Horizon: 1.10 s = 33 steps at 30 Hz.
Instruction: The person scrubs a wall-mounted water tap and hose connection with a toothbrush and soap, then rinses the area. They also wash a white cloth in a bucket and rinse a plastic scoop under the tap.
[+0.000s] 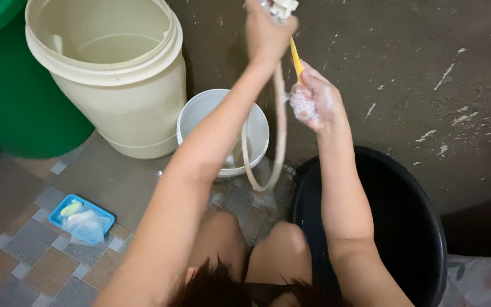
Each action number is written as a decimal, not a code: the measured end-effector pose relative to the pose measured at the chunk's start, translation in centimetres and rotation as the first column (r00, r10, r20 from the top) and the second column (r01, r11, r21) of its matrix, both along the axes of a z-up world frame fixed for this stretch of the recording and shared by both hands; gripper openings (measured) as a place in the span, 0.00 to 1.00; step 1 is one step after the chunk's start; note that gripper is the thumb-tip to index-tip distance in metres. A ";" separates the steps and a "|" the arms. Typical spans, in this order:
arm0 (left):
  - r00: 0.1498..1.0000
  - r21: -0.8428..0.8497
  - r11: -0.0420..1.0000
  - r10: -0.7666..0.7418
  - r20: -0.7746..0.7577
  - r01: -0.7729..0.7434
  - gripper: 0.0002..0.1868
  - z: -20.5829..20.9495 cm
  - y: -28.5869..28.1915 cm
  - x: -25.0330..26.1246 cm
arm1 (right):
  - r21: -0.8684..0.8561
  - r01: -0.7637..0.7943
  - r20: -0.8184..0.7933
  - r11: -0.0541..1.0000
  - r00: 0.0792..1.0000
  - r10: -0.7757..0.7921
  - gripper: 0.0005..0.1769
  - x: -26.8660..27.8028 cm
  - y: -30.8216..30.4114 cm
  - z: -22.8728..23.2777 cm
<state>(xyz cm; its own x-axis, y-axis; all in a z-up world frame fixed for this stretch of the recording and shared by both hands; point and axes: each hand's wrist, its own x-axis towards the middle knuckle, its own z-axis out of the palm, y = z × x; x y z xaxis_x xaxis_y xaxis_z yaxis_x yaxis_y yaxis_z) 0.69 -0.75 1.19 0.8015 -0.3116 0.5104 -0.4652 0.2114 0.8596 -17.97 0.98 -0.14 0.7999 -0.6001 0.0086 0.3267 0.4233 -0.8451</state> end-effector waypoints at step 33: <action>0.626 -0.316 0.734 -0.678 -0.385 0.601 0.12 -3.9 -0.6 6.2 | -0.474 0.241 -0.160 0.847 0.922 -0.352 0.21 8.4 -1.9 -2.7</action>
